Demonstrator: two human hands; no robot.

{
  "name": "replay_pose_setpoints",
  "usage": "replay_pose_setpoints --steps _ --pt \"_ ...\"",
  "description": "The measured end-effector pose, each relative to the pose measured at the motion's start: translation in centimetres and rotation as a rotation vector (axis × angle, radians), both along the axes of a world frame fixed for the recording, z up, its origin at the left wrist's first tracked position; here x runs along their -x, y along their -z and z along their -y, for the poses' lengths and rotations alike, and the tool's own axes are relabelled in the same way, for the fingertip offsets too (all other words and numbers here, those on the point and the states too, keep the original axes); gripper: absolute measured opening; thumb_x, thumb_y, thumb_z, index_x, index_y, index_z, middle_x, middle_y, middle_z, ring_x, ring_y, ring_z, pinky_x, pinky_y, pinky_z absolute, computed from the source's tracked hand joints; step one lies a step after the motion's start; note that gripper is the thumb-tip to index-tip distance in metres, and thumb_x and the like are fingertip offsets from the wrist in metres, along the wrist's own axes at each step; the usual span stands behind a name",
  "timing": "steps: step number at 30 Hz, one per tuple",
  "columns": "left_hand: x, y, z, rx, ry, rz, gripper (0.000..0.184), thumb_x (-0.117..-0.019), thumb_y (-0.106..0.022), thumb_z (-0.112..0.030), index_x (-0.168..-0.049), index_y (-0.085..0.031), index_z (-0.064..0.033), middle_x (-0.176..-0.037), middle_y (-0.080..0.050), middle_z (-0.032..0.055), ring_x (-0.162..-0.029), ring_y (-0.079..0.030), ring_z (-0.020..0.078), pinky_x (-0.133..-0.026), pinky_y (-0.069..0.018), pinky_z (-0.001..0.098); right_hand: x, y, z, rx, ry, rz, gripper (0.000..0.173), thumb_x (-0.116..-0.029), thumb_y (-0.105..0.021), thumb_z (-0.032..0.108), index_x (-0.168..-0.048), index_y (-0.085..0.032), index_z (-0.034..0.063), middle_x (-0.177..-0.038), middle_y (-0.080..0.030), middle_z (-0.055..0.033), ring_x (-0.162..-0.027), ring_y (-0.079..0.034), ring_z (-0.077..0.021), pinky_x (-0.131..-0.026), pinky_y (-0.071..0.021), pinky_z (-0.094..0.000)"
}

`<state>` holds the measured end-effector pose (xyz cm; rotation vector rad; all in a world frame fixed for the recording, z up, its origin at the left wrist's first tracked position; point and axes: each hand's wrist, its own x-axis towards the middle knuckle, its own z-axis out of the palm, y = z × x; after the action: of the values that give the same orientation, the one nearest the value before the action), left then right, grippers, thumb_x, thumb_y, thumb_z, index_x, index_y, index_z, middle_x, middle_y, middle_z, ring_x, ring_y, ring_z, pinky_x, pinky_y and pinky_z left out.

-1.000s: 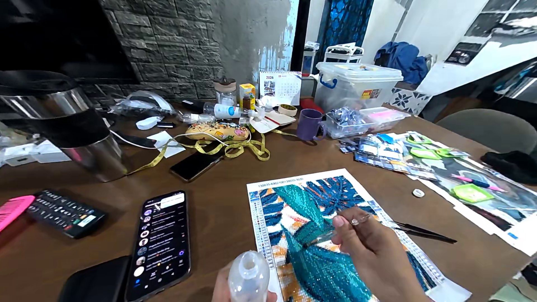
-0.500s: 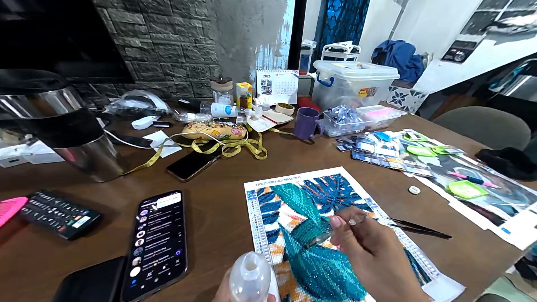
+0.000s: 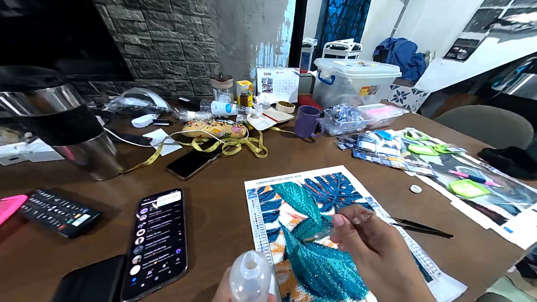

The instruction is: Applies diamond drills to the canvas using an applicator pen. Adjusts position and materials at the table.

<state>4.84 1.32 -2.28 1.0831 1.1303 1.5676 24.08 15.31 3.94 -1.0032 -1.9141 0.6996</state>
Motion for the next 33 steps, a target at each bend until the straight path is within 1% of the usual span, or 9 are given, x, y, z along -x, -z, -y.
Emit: replay_pose_setpoints --steps 4,7,10,14,17,20,24,29,33 --pt "0.1 0.0 0.1 0.005 -0.002 0.0 0.059 -0.0949 -0.07 -0.01 -0.135 -0.034 0.0121 -0.115 -0.064 0.006 -0.106 -0.068 0.013 -0.099 -0.0567 0.0373 0.1 -0.9 0.5 0.108 -0.069 -0.043 0.013 -0.0981 -0.054 0.013 -0.098 -0.065 0.0064 -0.078 -0.067 0.0071 -0.065 -0.063 0.0051 -0.059 -0.0535 -0.0137" --pt "0.0 -0.1 0.1 0.004 -0.003 0.016 0.058 -0.0943 -0.071 -0.009 -0.135 -0.035 0.0113 -0.115 -0.065 0.005 -0.106 -0.068 0.0124 -0.098 -0.0569 0.0373 0.3 -1.3 0.3 0.223 -0.075 -0.057 0.011 -0.0922 -0.054 0.012 -0.096 -0.064 0.0096 -0.08 -0.066 0.0083 -0.067 -0.064 0.0039 -0.059 -0.0542 -0.0147" --pt "0.0 -0.1 0.1 0.008 0.0 0.023 0.057 -0.0941 -0.071 -0.009 -0.134 -0.036 0.0105 -0.115 -0.064 0.0053 -0.106 -0.068 0.0128 -0.098 -0.0572 0.0378 0.4 -1.4 -0.1 0.3 -0.074 -0.047 0.011 -0.0886 -0.054 0.012 -0.093 -0.064 0.0119 -0.078 -0.065 0.0088 -0.065 -0.063 0.0031 -0.058 -0.0524 -0.0148" --pt "0.0 -0.2 0.1 0.015 0.004 0.015 0.056 -0.0939 -0.071 -0.009 -0.134 -0.037 0.0105 -0.116 -0.064 0.0054 -0.106 -0.068 0.0124 -0.098 -0.0567 0.037 0.7 -1.4 -0.4 0.361 -0.082 -0.052 0.011 -0.0887 -0.053 0.011 -0.091 -0.063 0.0136 -0.073 -0.065 0.0094 -0.062 -0.062 0.0029 -0.056 -0.0507 -0.0145" --pt "0.0 -0.2 0.0 0.02 0.007 0.022 0.056 -0.0937 -0.071 -0.008 -0.134 -0.037 0.0105 -0.115 -0.064 0.0058 -0.106 -0.068 0.0128 -0.099 -0.0565 0.0373 0.7 -1.3 -0.8 0.391 -0.075 -0.036 0.011 -0.0877 -0.052 0.012 -0.09 -0.063 0.0142 -0.073 -0.066 0.0089 -0.062 -0.062 0.0016 -0.055 -0.0507 -0.0158" --pt "0.0 -0.3 0.1 0.027 0.002 0.021 0.056 -0.0936 -0.071 -0.007 -0.134 -0.036 0.0108 -0.115 -0.064 0.0059 -0.106 -0.068 0.0125 -0.099 -0.0565 0.0372 0.5 -1.4 -1.1 0.415 -0.016 -0.021 0.01 -0.0873 -0.053 0.012 -0.089 -0.063 0.0131 -0.072 -0.066 0.0074 -0.061 -0.063 -0.0003 -0.056 -0.0526 -0.018" --pt "0.0 -0.3 0.0 0.039 0.002 0.013 0.058 -0.0934 -0.07 -0.007 -0.135 -0.035 0.0123 -0.115 -0.063 0.0066 -0.106 -0.068 0.0128 -0.098 -0.0567 0.0369 0.7 -1.9 -1.0 0.412 0.022 -0.055 0.009 -0.0889 -0.055 0.012 -0.087 -0.063 0.014 -0.069 -0.066 0.0072 -0.058 -0.062 0.0002 -0.053 -0.05 -0.0173" --pt "0.1 -0.4 0.0 0.039 0.012 0.006 0.057 -0.0935 -0.071 -0.008 -0.134 -0.035 0.0116 -0.115 -0.063 0.0057 -0.106 -0.067 0.012 -0.099 -0.0561 0.0358 1.6 -1.4 -0.9 0.39 -0.041 -0.038 0.01 -0.089 -0.053 0.013 -0.088 -0.063 0.0137 -0.07 -0.066 0.0074 -0.058 -0.062 0.0006 -0.052 -0.0501 -0.0165" --pt "0.1 -0.2 0.0 0.026 0.014 0.02 0.055 -0.0935 -0.071 -0.007 -0.133 -0.037 0.0108 -0.115 -0.063 0.0057 -0.106 -0.067 0.0123 -0.099 -0.0563 0.0364 1.1 -1.5 -1.3 0.413 0.006 0.0 0.01 -0.0895 -0.054 0.013 -0.089 -0.064 0.0129 -0.07 -0.066 0.0066 -0.059 -0.063 -0.0003 -0.054 -0.0511 -0.018"
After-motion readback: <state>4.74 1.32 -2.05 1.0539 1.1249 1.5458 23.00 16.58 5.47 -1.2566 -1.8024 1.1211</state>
